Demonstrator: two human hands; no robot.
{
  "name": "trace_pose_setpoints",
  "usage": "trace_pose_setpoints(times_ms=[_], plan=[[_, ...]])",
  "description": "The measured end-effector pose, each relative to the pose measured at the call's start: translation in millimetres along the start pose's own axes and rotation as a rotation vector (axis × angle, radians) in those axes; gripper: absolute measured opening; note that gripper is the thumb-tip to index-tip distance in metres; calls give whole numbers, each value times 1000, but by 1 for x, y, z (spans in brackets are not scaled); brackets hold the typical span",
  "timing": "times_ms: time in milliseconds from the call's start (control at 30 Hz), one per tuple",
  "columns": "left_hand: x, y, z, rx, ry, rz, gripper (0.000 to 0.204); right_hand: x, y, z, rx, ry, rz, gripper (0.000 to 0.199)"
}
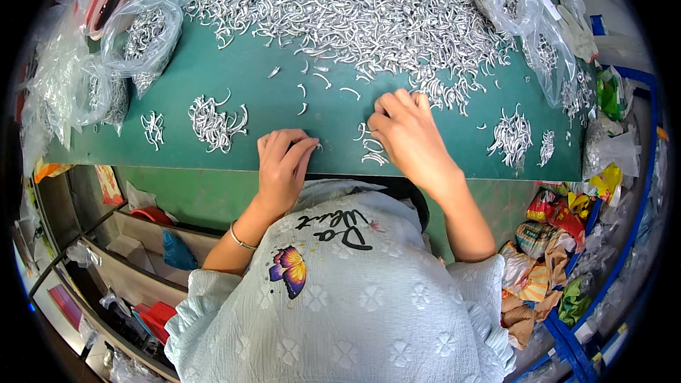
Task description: The person sorts small silver metal pieces on a green table by hand, moving them from a large central pile into smaller clusters.
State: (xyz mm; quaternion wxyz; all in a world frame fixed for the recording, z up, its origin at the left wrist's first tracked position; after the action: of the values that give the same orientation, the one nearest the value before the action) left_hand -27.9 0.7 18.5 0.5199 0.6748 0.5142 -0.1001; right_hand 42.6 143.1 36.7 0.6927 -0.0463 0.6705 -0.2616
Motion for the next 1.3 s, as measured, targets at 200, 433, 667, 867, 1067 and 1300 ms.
trace_pose_setpoints(times_ms=[200, 433, 667, 867, 1067, 1300], plan=[[2, 1, -1, 13, -13, 9, 27, -10, 9, -33, 45, 250, -150, 12], [1, 1, -2, -1, 9, 7, 23, -25, 24, -30, 75, 347, 31, 8], [2, 1, -1, 0, 15, 8, 24, 7, 10, -6, 116, 49, -129, 13], [2, 0, 0, -4, 11, 9, 24, -3, 30, -8, 226, 96, -449, 9], [5, 2, 0, 27, 20, 81, 33, 20, -39, -24, -2, 123, -156, 9], [6, 0, 0, -45, -2, 103, 46, -16, 21, -18, 160, 235, -367, 11]])
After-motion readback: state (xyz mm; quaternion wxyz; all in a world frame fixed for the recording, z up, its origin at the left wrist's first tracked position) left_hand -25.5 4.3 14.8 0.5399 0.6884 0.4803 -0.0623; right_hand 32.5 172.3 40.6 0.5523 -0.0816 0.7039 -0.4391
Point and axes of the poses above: each hand's wrist, its own z-axis away from the middle knuckle, its own x-axis out of the palm, y = z × x, the point moved 10 cm from there along -z, towards the middle knuckle, and after that the axes turned 8 degrees about x, right-handed, at the moved point
